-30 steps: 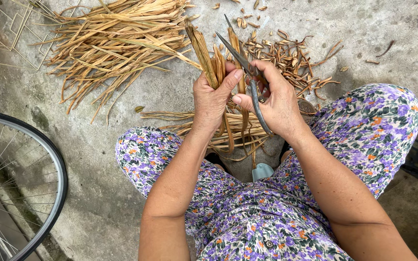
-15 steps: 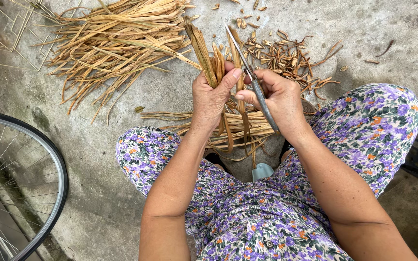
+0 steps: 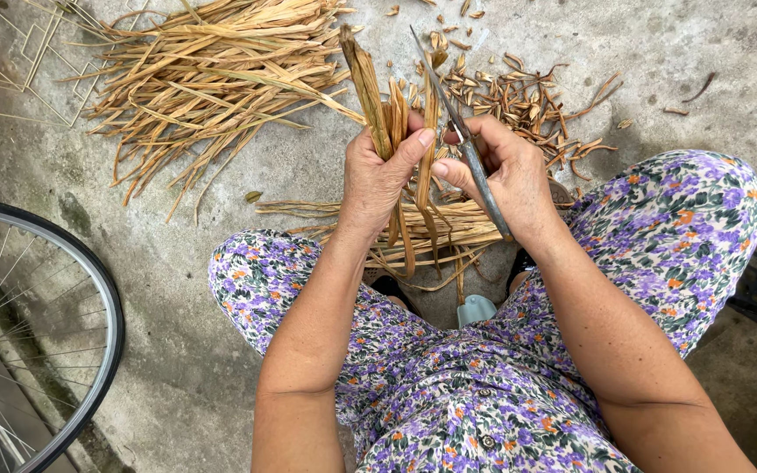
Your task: The person sits on the concrete ground sorting through bundles of dried leaf strips, picking up individual strips and cutting off the hard edge pieces with scissors, letting the trimmed scraps fall onto a growing pile beside them while placing trimmed strips back with the bundle.
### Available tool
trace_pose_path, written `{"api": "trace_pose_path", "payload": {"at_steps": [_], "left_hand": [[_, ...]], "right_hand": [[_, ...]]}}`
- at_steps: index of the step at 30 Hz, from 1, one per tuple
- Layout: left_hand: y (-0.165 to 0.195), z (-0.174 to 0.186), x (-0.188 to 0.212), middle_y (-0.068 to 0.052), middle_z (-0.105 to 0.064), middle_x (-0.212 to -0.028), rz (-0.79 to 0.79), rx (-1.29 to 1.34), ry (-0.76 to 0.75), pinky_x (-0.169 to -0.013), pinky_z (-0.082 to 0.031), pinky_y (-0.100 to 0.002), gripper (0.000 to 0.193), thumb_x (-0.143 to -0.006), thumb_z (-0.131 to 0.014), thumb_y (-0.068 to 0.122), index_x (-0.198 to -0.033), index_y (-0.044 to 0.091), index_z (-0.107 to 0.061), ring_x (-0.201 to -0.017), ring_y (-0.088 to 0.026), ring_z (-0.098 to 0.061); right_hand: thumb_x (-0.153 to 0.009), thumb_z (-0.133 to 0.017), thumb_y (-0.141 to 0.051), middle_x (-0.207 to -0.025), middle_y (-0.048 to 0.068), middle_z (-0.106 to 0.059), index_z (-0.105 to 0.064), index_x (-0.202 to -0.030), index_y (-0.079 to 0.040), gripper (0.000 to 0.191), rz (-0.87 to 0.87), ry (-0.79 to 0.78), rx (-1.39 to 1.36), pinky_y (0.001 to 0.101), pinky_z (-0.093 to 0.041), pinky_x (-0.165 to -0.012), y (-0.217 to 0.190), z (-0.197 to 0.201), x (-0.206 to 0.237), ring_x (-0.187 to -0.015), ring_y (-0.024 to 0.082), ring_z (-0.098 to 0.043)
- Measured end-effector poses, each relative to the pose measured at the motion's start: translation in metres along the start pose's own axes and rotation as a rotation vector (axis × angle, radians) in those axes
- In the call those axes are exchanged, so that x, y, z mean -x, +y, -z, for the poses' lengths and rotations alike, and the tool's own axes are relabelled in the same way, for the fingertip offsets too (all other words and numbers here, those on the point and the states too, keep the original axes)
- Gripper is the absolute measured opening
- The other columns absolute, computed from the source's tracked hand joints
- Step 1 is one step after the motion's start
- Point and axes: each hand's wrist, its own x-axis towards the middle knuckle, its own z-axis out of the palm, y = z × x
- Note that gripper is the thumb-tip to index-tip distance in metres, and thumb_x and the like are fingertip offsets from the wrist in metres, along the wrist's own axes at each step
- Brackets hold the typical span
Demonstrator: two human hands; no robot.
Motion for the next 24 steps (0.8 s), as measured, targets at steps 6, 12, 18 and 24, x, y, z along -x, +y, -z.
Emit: {"api": "trace_pose_path", "payload": {"at_steps": [6, 12, 18, 24], "left_hand": [[0.001, 0.000, 0.001, 0.005, -0.066, -0.087, 0.045, -0.040, 0.002, -0.061, -0.045, -0.020, 0.018, -0.095, -0.078, 0.016, -0.107, 0.006, -0.070, -0.072, -0.003, -0.054], [-0.001, -0.002, 0.001, 0.005, -0.062, -0.084, 0.042, -0.050, -0.072, -0.059, -0.042, -0.020, 0.017, -0.098, -0.077, 0.018, -0.106, 0.006, -0.069, -0.069, -0.003, -0.052], [-0.005, -0.006, -0.002, -0.002, -0.072, -0.088, 0.068, -0.148, -0.057, -0.057, -0.045, -0.020, 0.026, -0.104, -0.066, 0.027, -0.121, 0.007, -0.062, -0.066, -0.004, -0.052], [-0.009, -0.022, 0.004, -0.005, -0.074, -0.092, 0.003, -0.538, -0.115, -0.066, -0.060, -0.028, 0.024, -0.111, -0.052, 0.029, -0.126, 0.011, -0.052, -0.081, -0.012, -0.074]], "right_hand": [[-0.090, -0.085, -0.021, -0.088, -0.007, -0.068, -0.068, -0.116, -0.004, 0.035, 0.093, -0.024, -0.220, 0.0167, -0.047, -0.065, 0.002, -0.004, 0.001, -0.077, -0.001, -0.058], [-0.086, -0.085, -0.022, -0.072, -0.004, -0.060, -0.070, -0.111, -0.005, 0.033, -0.170, 0.118, -0.297, 0.0198, -0.034, -0.048, 0.006, -0.002, -0.003, -0.057, 0.003, -0.048], [-0.099, -0.082, -0.013, -0.094, -0.001, -0.063, -0.060, -0.129, -0.006, 0.037, 0.146, 0.156, -0.261, 0.0200, -0.053, -0.073, 0.005, -0.002, -0.003, -0.084, 0.004, -0.063], [-0.098, -0.079, -0.005, -0.103, 0.001, -0.068, -0.055, -0.131, -0.009, 0.041, 0.215, 0.101, -0.507, 0.0248, -0.060, -0.083, -0.001, -0.003, 0.004, -0.092, 0.009, -0.070]]}}
